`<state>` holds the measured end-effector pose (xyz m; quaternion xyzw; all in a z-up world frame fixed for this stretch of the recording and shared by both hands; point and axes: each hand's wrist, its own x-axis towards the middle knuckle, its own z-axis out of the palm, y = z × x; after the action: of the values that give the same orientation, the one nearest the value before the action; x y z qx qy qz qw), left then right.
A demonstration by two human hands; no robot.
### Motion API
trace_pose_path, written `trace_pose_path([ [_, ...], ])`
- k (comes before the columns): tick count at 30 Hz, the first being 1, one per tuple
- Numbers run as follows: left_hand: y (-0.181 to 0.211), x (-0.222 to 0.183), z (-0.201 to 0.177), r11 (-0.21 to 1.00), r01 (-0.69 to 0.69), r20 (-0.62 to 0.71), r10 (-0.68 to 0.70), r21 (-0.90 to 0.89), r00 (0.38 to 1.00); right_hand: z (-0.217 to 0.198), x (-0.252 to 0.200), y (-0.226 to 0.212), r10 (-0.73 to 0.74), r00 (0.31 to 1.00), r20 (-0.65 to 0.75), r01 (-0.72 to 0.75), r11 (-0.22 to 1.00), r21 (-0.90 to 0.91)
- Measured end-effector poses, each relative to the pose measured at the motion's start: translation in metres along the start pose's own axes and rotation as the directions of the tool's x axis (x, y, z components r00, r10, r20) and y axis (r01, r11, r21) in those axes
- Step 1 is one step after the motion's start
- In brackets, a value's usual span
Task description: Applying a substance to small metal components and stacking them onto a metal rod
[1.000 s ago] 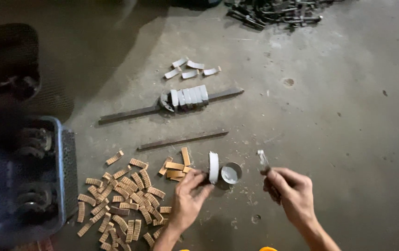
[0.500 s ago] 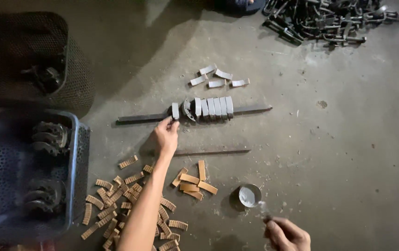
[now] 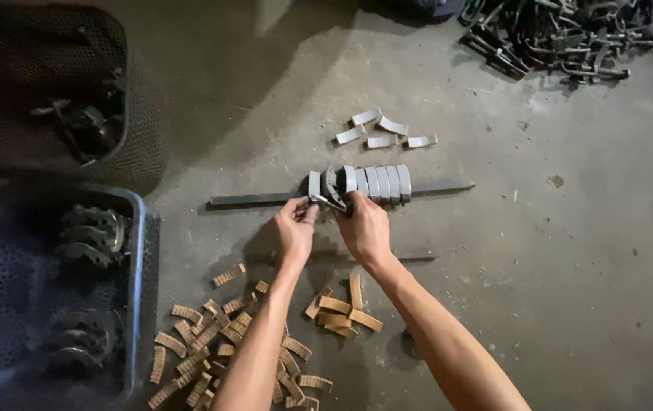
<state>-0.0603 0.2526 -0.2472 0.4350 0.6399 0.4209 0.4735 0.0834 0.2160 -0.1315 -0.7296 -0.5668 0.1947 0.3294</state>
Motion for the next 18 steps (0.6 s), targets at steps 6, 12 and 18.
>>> trace_pose_path([
  [6, 0.021, -0.012, 0.004, 0.993, -0.038, -0.032, 0.041, 0.113, 0.999, 0.030, 0.004, 0.026, 0.107, 0.968, 0.228, -0.043, 0.962, -0.270],
  [12, 0.051, -0.023, 0.018, 0.956, -0.134, 0.000, 0.139, 0.262, 0.990, 0.027, -0.011, 0.027, 0.118, 0.993, -0.018, -0.119, 0.990, -0.079],
  [18, 0.063, -0.032, 0.009, 0.873, -0.331, 0.090, 0.321, 0.357, 0.943, -0.054, -0.054, -0.003, 0.141, 0.990, 0.006, -0.141, 0.989, 0.046],
])
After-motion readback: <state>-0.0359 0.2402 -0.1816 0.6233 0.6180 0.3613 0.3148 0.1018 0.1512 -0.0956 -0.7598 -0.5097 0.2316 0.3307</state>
